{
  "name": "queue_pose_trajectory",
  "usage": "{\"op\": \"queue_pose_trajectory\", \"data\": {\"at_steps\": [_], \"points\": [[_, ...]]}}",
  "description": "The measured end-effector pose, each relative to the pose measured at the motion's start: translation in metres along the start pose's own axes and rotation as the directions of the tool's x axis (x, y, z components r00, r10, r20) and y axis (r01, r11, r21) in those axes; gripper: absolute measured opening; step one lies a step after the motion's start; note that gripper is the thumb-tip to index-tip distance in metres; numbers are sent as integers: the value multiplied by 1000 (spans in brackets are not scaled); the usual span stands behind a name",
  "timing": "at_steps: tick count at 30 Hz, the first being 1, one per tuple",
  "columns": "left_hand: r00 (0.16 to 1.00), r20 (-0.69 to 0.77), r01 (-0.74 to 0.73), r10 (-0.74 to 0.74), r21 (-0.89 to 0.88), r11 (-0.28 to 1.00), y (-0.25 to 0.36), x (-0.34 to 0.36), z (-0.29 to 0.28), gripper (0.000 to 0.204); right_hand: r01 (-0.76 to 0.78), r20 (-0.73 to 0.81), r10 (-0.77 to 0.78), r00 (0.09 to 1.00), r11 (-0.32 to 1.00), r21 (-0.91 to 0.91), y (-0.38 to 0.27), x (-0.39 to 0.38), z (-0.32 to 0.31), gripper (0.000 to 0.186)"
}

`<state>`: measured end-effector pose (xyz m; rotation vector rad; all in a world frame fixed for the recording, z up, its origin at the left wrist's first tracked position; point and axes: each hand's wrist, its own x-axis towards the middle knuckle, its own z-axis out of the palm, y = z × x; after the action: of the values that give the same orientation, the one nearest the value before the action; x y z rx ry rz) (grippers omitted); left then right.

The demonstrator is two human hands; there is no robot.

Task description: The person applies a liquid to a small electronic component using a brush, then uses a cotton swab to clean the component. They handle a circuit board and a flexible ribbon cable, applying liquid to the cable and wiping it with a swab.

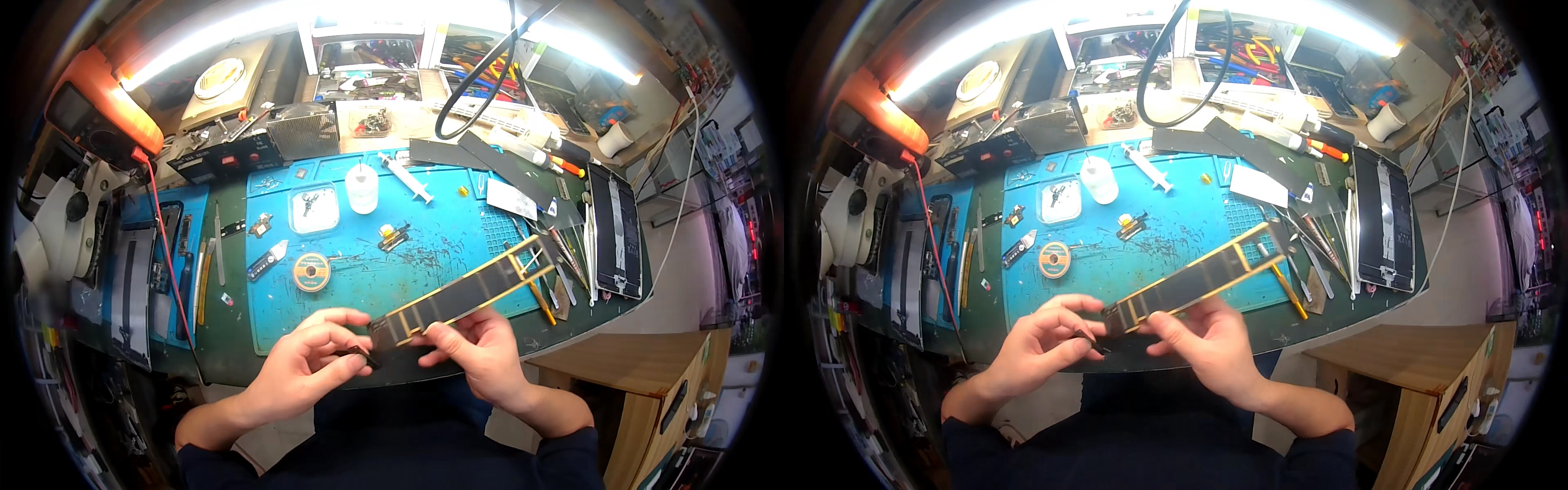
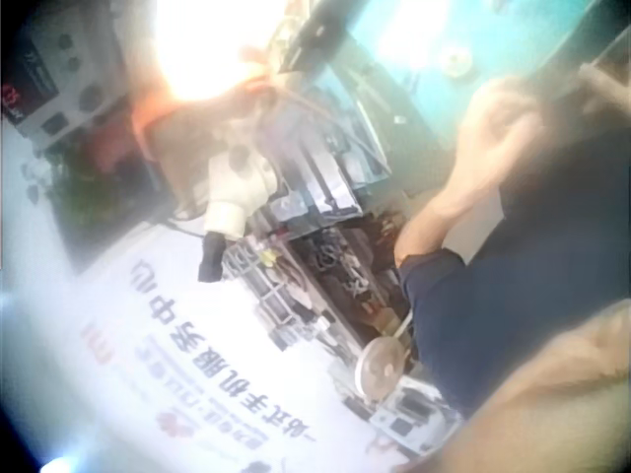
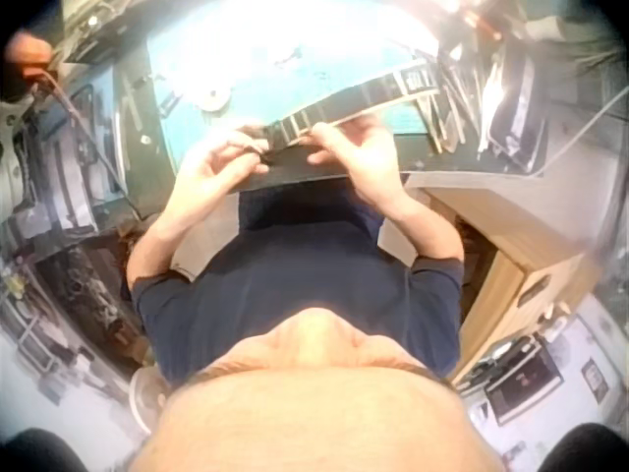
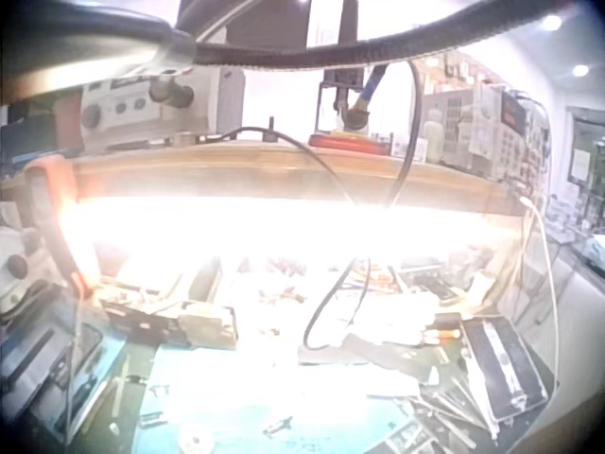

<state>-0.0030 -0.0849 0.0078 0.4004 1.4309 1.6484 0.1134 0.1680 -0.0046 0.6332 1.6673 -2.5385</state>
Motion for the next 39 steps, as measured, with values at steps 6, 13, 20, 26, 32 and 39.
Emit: {"op": "queue_pose_trajectory", "data": {"at_steps": [6, 13, 20, 26, 32, 39], "points": [[993, -88, 79, -84, -52, 995, -8, -5, -8, 18, -257, 89, 253, 963, 966, 32, -10, 10, 11, 35], [987, -58, 157, -150, 151, 976, 7, 9, -28, 19, 515, 445, -277, 852, 286, -808, -30, 8, -10, 45], [993, -116, 46, -21, 219, 975, 8, 8, -21, 14, 708, 721, -411, 558, -219, -672, -33, 64, -30, 34], [851, 94, -338, 517, 852, 401, -2, -14, -28, 17, 701, 677, -438, 591, -136, -700, -27, 61, -34, 33], [786, 210, -384, 582, 903, 192, -25, -2, -14, 28, 698, 660, -455, 597, -111, -708, -22, 64, -38, 29], [796, 225, -367, 561, 917, 153, -27, 5, -15, 29, 712, 664, -495, 561, -121, -692, -20, 66, -39, 32]]}}
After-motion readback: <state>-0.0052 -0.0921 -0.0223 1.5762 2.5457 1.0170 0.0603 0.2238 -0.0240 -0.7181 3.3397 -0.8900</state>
